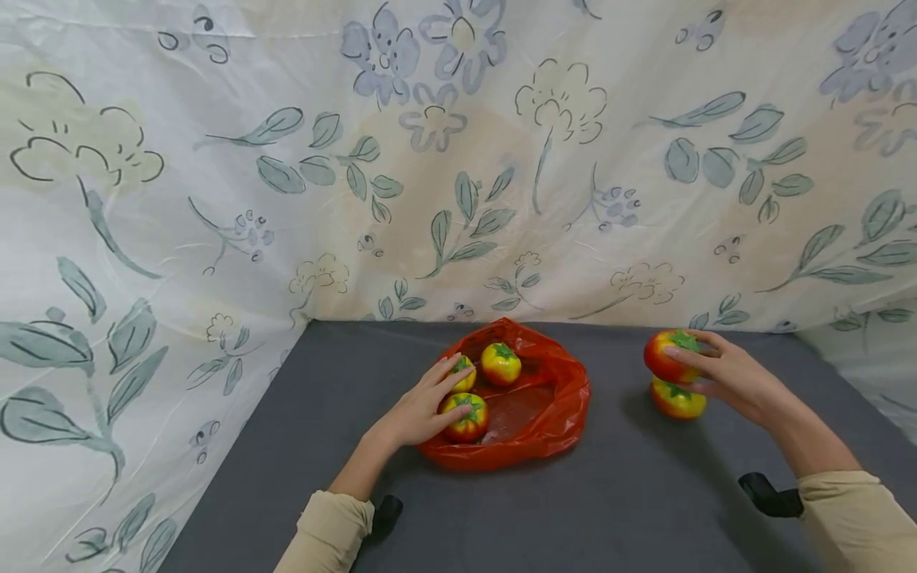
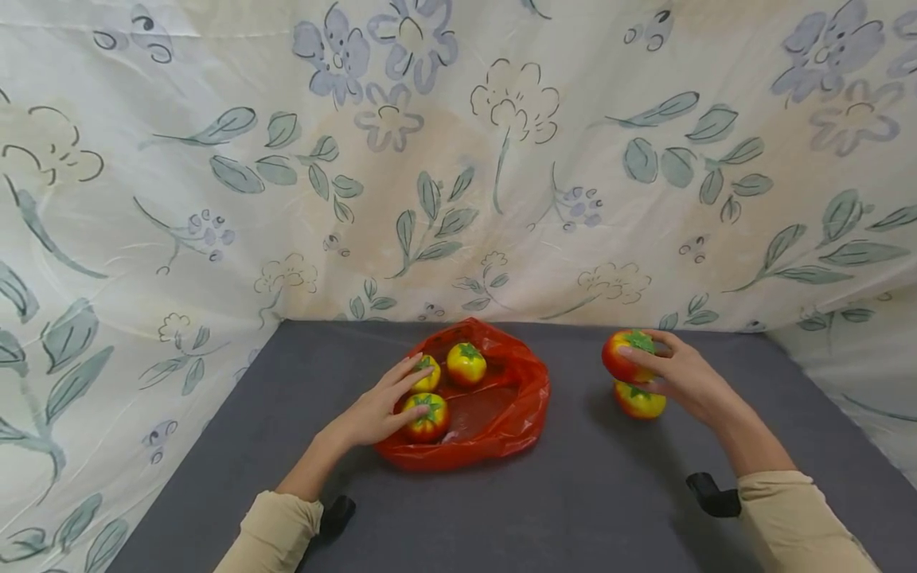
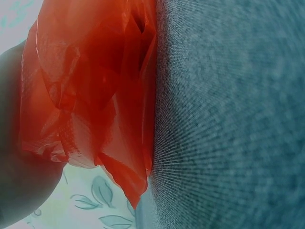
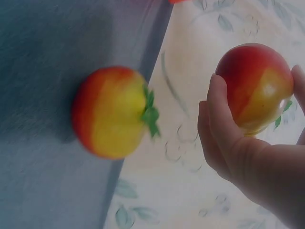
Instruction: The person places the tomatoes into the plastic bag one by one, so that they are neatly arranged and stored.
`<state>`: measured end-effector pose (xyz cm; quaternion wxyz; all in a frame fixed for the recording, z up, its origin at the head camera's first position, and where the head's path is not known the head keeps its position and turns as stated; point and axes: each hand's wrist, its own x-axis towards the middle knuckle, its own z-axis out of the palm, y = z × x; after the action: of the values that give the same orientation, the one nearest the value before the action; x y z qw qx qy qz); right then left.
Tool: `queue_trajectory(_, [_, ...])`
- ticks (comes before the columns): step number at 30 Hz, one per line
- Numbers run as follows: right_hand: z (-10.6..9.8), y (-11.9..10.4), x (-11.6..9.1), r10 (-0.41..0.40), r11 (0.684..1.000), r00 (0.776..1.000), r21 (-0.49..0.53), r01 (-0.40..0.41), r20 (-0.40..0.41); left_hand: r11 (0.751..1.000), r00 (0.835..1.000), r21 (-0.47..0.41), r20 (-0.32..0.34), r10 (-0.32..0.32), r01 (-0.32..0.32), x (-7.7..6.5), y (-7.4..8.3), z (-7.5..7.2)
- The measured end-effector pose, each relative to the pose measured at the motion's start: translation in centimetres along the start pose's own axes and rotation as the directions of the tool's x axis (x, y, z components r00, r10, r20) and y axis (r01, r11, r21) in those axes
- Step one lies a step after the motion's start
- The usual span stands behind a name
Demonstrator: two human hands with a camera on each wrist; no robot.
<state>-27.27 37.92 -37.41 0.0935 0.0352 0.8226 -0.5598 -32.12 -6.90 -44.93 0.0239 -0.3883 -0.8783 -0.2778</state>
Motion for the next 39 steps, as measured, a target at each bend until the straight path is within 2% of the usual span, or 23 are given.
queue_trajectory(4, [1.4, -1.2, 0.6, -0.008, 1.000, 1.000, 0.015, 0.008, 0.022, 1.000, 1.000, -0.009, 0.003, 0.002, -0.002, -0.1, 0.1, 0.0])
queue_trajectory(11, [4.1, -3.2, 1.7, -0.024, 1.000, 0.997, -0.018, 0.025, 0.073, 1.000, 1.000, -0.011, 0.012, 0.000, 0.000, -0.1, 0.0, 0.1])
queue_trajectory(20, [8.9, -5.1, 3.4, -0.043, 0.998, 0.985, -0.038, 0.050, 0.166, 1.000, 1.000, -0.005, 0.008, 0.000, 0.000, -0.2, -0.1, 0.1])
queue_trajectory(32, [13.4, -5.5, 5.1, -0.046, 0.991, 0.971, -0.111, 0.074, 0.233, 1.000, 1.000, 0.001, 0.015, -0.007, 0.007, -0.3, -0.4, 0.0])
queue_trajectory(39, [15.3, -4.9, 5.3, -0.032, 0.995, 0.961, -0.083, 0.057, 0.276, 1.000, 1.000, 0.004, 0.014, 0.000, 0.000, -0.3, -0.5, 0.0])
